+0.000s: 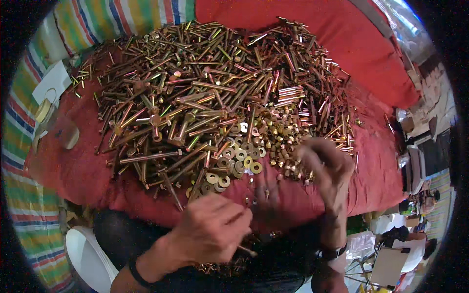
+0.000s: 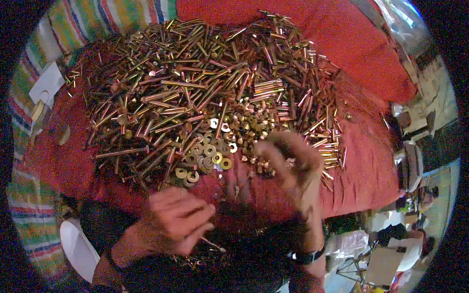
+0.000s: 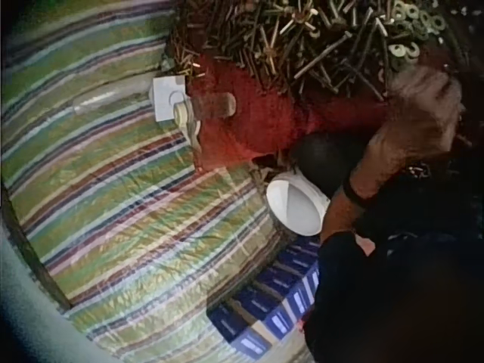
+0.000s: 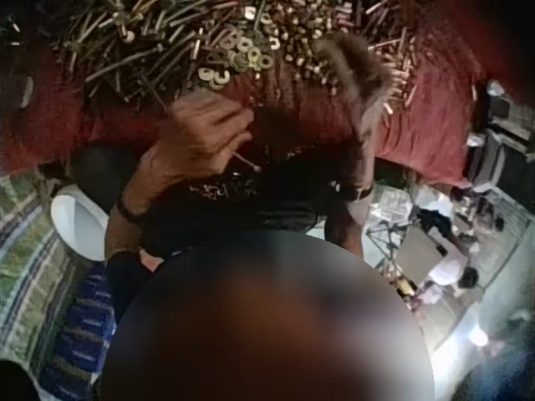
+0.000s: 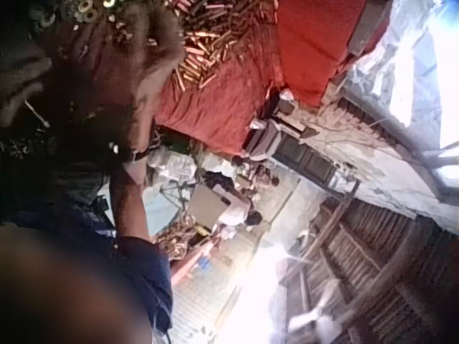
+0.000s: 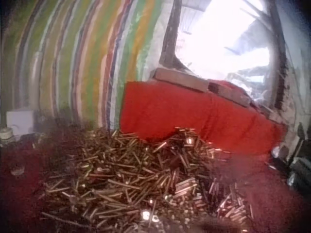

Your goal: The person sits on the floor and assembles metal fasteners by hand, inserting small cylindrical pieces into longer rods and stacking them. They also use a metal tube to sort and move piles of fasteners on a red cloth-covered table.

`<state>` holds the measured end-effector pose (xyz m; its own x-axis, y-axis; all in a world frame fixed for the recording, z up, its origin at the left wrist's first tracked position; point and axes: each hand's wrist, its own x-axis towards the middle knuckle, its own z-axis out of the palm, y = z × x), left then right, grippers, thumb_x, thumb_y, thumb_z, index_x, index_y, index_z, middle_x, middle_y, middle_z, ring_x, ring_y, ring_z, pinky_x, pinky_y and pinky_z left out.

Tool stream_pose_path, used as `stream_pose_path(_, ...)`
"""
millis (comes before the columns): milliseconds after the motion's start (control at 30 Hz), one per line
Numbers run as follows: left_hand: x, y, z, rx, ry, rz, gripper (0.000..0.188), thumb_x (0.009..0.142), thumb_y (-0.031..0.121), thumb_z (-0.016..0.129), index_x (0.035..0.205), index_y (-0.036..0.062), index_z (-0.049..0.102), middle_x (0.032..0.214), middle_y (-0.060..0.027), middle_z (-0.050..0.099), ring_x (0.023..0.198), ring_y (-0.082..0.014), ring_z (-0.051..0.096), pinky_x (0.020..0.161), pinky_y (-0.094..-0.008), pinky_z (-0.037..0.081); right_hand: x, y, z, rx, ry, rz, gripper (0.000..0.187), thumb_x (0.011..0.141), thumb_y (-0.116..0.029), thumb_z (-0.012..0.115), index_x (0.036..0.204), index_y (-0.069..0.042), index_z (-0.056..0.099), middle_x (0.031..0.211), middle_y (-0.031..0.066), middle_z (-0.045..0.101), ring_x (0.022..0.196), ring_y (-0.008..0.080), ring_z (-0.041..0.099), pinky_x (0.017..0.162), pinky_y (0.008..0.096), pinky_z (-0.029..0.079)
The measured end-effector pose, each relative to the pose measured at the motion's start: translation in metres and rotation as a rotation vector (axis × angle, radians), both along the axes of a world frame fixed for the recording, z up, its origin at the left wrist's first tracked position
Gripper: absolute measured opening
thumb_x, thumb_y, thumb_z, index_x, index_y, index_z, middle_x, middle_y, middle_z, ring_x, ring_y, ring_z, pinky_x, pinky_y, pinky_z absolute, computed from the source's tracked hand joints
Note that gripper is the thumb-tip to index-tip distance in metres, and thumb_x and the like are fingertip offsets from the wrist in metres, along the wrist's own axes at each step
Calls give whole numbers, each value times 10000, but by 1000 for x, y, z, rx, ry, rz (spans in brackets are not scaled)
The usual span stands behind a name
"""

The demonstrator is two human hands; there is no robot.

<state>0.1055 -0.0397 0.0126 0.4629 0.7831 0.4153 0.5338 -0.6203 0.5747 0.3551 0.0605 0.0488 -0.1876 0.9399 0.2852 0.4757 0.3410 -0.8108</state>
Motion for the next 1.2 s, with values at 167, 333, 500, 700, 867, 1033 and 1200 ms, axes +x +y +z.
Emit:
stream_pose_path(167,-24,11,4,364,166,443,401,728,108,780,1124,62,740,1079,-84,694,967,-297,660,877,-443,524,43,74,-20,231,-188,-213,234,938,-126,753,1089,47,712,941,114,752,841,190,703,755,345,558)
stream_pose_path(333,-32,24,0,441,362,625,392,746,112,784,1134,77,738,1132,-71,672,1090,-287,599,1011,-511,431,53,126,-61,369,-584,-188,323,883,-187,783,1086,32,658,936,226,731,866,346,729,762,424,558)
stream_pose_path(500,-34,32,-9,506,346,606,322,773,111,772,1092,83,742,1101,-47,678,1051,-272,599,995,-526,415,55,162,-84,522,-820,-304,298,853,-87,699,1127,7,626,933,241,687,888,456,675,752,561,521)
stream_pose_path(700,-39,32,-17,541,289,544,280,770,48,732,1050,45,737,1068,-67,676,917,-246,631,851,-427,493,55,162,-84,431,-877,-309,265,883,-130,657,1087,39,645,919,251,691,855,431,699,755,527,555)
stream_pose_path(867,-40,33,-26,504,203,479,302,781,16,691,1081,-11,714,1059,-124,654,909,-281,655,738,-384,544,49,146,-50,-157,114,-201,242,918,-185,639,1030,30,648,856,137,672,788,277,698,669,414,556)
stream_pose_path(1033,-41,27,-26,471,189,474,324,790,11,677,1110,-29,702,1063,-138,646,856,-314,656,770,-406,552,41,103,-15,-508,1004,72,328,872,-182,575,1163,-34,604,886,91,584,763,205,584,648,318,467)
stream_pose_path(1200,-40,24,-19,562,309,633,285,810,20,705,1094,-7,719,1009,-106,664,826,-309,643,789,-429,530,6,39,-9,-681,959,117,200,867,-173,616,1019,-47,646,774,9,536,623,132,493,544,239,382)
